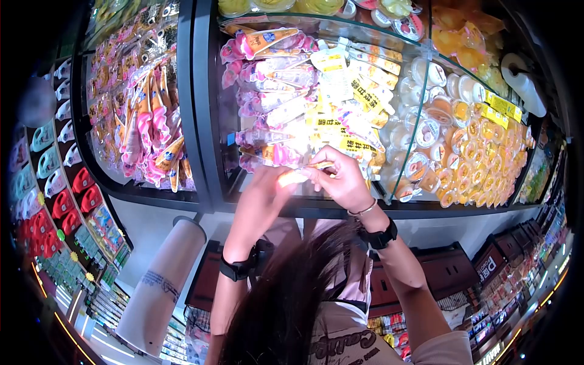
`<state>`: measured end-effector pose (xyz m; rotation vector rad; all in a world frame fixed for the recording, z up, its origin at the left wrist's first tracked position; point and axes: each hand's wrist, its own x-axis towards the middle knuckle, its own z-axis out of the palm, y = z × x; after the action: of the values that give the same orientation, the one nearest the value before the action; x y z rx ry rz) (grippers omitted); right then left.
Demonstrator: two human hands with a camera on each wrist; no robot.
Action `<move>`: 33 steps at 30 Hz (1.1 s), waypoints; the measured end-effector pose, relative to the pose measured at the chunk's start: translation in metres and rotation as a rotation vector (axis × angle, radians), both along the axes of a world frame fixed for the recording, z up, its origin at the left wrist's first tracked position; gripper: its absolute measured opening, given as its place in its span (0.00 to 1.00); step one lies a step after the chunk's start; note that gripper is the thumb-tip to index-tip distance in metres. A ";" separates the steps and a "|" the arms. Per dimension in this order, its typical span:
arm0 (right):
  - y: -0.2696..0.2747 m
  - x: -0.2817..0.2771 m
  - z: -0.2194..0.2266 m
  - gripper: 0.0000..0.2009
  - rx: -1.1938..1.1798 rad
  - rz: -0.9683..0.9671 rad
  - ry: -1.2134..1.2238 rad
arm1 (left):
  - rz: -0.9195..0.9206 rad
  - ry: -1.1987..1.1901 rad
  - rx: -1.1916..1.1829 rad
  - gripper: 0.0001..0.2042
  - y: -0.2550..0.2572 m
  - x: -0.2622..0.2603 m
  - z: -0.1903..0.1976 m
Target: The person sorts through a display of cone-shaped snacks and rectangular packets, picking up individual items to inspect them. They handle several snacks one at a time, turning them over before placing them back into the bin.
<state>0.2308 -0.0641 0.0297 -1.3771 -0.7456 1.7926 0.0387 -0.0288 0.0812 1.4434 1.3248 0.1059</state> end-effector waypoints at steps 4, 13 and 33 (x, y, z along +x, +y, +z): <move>-0.001 -0.011 -0.004 0.11 0.085 -0.078 -0.030 | 0.112 -0.013 -0.285 0.14 -0.001 0.002 -0.010; -0.001 -0.037 -0.015 0.21 0.259 0.096 -0.410 | 1.062 -0.672 -0.598 0.15 -0.014 0.021 -0.050; 0.068 -0.061 -0.109 0.09 0.807 0.365 -1.237 | 0.089 0.167 0.376 0.31 0.016 -0.005 -0.141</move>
<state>0.1699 0.0040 -0.0789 -1.6804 -2.1488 0.4518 0.0336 -0.0127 -0.0597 1.7374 1.5656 0.3122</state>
